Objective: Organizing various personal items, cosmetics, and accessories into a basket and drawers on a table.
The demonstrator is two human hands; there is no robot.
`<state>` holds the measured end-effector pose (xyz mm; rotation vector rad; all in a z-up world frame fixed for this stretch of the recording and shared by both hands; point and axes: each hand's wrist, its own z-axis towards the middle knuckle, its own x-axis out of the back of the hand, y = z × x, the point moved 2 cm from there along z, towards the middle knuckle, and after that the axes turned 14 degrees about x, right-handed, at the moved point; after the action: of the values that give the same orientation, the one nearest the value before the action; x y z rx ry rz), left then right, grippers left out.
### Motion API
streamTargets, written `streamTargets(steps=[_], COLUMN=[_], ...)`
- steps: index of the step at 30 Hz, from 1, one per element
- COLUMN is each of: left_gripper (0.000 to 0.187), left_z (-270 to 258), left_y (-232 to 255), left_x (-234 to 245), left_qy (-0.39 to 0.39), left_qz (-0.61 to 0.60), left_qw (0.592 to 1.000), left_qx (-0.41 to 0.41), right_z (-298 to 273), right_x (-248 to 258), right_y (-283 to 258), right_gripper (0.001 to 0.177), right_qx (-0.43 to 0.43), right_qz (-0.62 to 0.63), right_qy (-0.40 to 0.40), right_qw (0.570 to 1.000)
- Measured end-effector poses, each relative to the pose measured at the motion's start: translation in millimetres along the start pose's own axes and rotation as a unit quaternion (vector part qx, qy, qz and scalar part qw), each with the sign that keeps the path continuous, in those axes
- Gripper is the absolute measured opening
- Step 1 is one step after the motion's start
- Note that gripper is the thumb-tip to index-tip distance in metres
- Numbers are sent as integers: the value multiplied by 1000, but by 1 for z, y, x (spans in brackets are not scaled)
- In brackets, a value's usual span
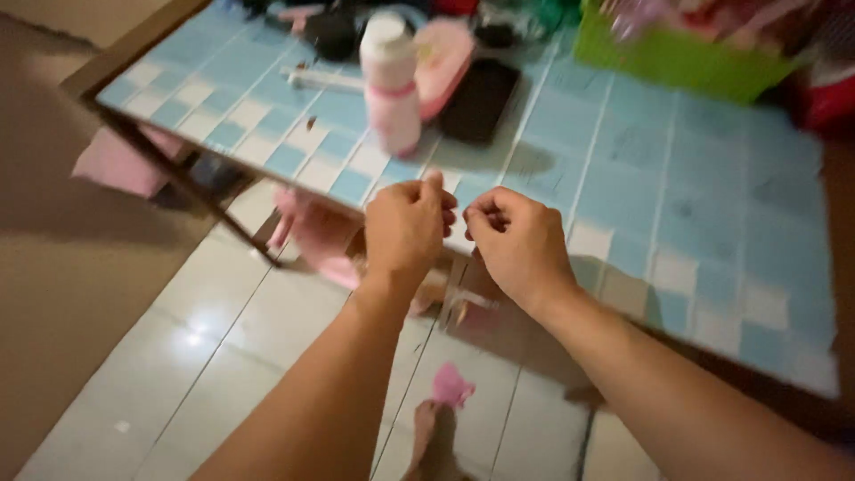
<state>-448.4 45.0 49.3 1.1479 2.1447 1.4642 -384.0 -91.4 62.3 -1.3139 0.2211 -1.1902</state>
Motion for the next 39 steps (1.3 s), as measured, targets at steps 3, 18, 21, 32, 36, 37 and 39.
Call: streamTargets(steps=[3, 18, 21, 32, 36, 37, 39], left_gripper=[47, 53, 59, 64, 68, 68, 65], left_z=[-34, -18, 25, 199, 222, 214, 200], left_y=[-45, -309, -393, -639, -675, -671, -653], left_x=[26, 49, 33, -33, -38, -35, -27], left_qy=[165, -30, -57, -141, -172, -173, -183], left_qz=[68, 162, 167, 277, 288, 292, 284], left_qw=[980, 953, 959, 941, 940, 938, 925], left_qx=[-87, 255, 220, 136, 65, 71, 174], right_z=[-53, -236, -267, -355, -387, -398, -406], right_x=[-36, -231, -262, -333, -345, -346, -345], right_y=[-5, 160, 233, 526, 567, 567, 562], right_gripper=[17, 32, 35, 46, 83, 83, 101], right_qx=[58, -161, -225, -323, -348, -352, -303], right_qz=[-43, -154, -157, -291, -358, -353, -389], right_qy=[-18, -378, -377, -298, -236, -241, -216], right_qw=[997, 898, 884, 850, 834, 833, 843])
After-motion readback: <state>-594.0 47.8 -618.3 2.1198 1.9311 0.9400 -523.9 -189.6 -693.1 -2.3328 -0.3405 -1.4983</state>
